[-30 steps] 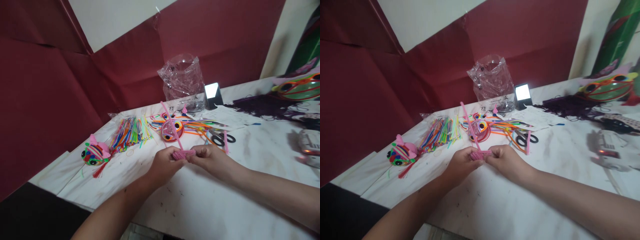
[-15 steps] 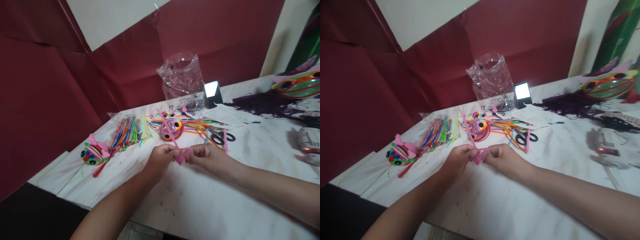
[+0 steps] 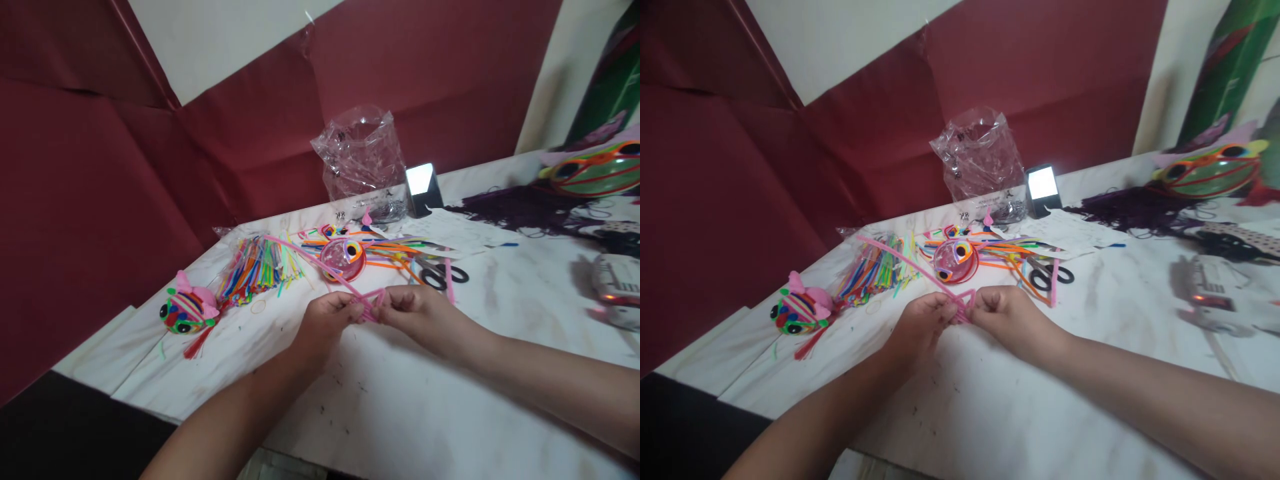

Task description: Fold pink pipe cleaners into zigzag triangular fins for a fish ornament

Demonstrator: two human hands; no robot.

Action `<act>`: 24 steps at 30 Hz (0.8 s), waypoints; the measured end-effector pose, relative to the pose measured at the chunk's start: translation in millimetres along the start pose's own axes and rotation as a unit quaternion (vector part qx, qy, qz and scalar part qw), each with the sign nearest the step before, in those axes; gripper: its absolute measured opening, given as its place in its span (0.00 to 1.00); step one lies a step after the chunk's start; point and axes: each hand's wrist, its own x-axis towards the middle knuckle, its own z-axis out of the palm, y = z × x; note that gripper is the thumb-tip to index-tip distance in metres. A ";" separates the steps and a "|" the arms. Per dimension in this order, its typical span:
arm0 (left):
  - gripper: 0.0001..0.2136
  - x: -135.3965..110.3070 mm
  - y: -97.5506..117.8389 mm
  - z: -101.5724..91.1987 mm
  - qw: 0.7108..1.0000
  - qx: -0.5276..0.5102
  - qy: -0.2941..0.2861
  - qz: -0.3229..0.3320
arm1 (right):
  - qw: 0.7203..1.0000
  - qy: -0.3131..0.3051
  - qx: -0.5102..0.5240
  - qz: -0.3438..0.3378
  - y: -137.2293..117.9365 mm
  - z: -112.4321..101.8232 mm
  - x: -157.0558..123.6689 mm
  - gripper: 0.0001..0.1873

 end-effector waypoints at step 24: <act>0.10 0.7 5.3 3.8 0.997 -0.063 -0.014 -0.033 | 0.994 -0.075 0.079 0.031 15.9 -2.3 9.4 0.10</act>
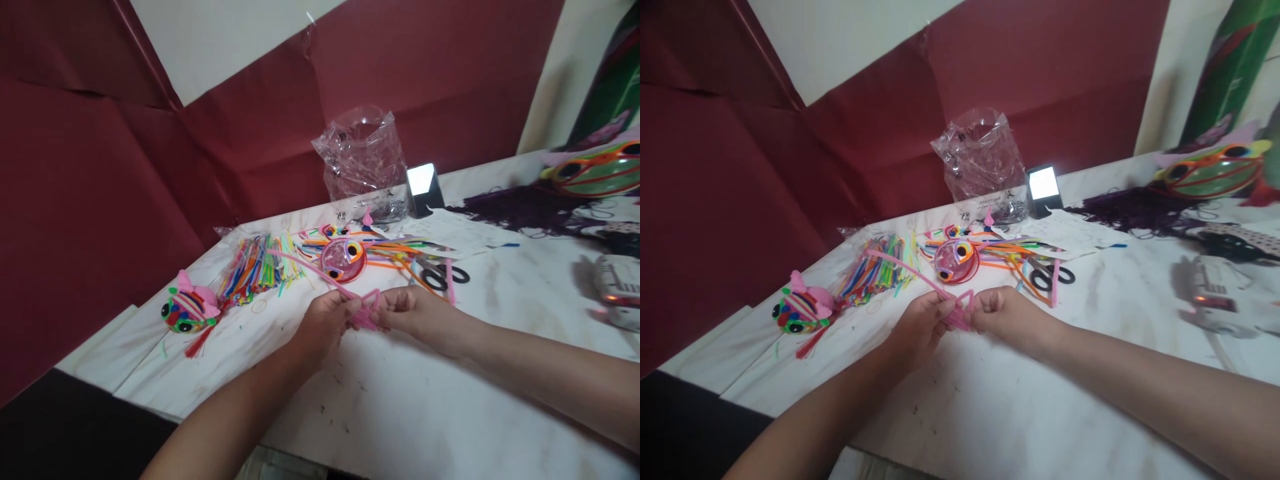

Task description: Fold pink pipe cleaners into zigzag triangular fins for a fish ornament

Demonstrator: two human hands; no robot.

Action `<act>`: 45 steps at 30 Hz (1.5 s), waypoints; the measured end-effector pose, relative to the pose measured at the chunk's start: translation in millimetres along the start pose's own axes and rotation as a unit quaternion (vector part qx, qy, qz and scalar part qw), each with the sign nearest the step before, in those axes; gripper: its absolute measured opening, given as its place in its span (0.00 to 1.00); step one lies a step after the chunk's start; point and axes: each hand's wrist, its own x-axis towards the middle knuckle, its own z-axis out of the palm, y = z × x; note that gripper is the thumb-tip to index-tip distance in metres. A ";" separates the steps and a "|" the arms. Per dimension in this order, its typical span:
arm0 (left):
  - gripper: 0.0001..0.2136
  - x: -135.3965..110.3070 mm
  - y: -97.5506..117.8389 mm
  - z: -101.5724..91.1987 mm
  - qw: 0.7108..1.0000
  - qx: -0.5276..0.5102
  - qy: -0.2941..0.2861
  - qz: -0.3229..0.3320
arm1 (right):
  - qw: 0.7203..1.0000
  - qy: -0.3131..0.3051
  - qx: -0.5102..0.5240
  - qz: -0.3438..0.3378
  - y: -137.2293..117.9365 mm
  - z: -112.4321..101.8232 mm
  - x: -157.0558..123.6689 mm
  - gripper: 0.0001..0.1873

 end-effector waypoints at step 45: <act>0.12 -8.3 4.3 4.3 0.980 0.175 -0.056 -0.081 | 0.999 0.033 -0.014 -0.029 -8.4 1.0 -1.7 0.13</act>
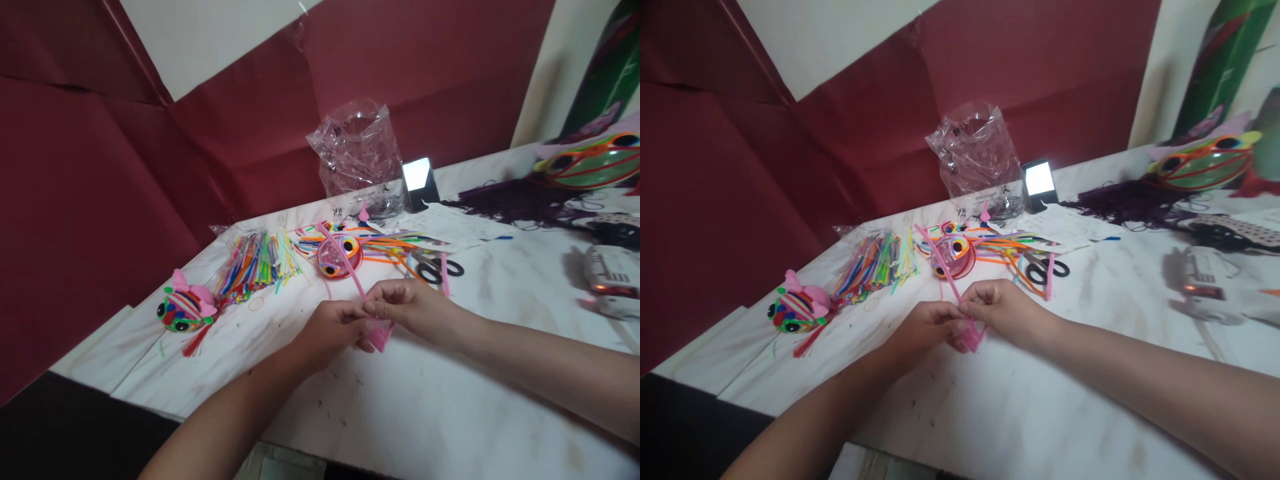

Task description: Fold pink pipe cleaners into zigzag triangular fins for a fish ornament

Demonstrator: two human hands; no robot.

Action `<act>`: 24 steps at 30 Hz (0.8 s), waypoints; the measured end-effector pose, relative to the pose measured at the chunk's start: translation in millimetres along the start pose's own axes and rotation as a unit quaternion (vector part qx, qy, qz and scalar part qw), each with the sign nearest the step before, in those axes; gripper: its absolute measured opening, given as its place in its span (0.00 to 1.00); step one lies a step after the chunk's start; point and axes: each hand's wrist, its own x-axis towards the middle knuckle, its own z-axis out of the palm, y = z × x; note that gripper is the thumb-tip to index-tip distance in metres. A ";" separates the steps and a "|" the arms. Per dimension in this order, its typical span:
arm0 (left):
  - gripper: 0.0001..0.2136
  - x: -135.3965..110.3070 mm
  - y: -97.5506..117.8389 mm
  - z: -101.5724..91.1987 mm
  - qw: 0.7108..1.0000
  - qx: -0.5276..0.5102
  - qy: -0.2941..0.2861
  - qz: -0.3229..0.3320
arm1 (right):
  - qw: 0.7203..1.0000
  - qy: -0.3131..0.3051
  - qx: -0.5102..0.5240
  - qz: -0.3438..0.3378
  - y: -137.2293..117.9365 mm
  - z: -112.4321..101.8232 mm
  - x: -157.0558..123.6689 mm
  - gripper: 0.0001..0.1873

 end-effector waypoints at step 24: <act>0.06 2.7 -2.4 -2.3 1.000 0.011 0.003 -0.014 | 1.000 -0.002 0.020 0.013 0.3 1.9 0.6 0.12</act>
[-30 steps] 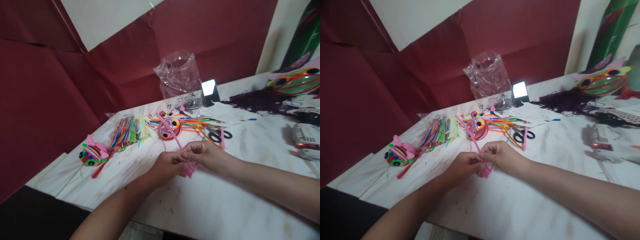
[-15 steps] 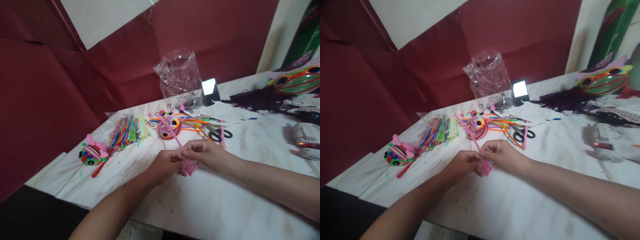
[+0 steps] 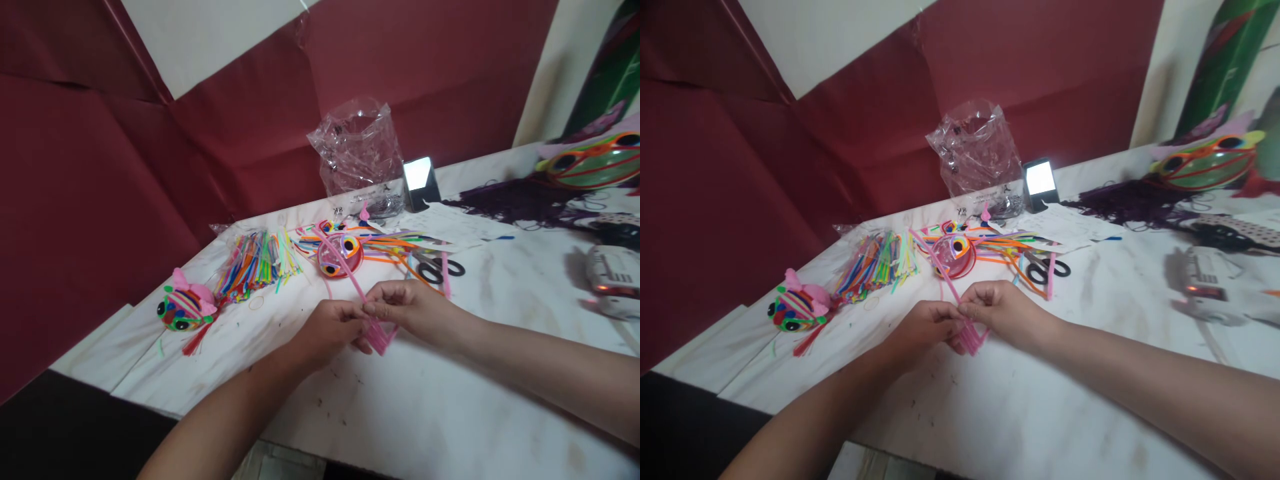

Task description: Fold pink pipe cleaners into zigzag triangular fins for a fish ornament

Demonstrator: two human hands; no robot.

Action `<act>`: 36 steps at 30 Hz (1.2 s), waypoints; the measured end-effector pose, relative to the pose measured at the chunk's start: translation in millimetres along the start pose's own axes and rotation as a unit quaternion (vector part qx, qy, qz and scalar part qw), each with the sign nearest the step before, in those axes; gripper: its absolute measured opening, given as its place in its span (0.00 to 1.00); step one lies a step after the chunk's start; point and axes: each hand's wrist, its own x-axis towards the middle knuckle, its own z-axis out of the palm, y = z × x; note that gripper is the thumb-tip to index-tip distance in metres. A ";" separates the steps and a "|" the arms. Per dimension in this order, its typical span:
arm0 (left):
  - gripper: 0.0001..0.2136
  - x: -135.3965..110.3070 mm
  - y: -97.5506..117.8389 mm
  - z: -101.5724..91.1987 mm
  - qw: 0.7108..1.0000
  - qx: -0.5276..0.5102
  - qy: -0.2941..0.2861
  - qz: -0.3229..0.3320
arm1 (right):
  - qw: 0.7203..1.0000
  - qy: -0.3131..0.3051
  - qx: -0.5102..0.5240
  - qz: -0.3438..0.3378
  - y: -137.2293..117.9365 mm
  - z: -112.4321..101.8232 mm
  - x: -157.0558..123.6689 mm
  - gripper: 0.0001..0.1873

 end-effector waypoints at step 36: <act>0.13 3.8 -1.7 -6.2 0.983 -0.172 0.035 0.057 | 0.766 0.051 -0.410 -0.493 2.8 -12.0 -7.0 0.09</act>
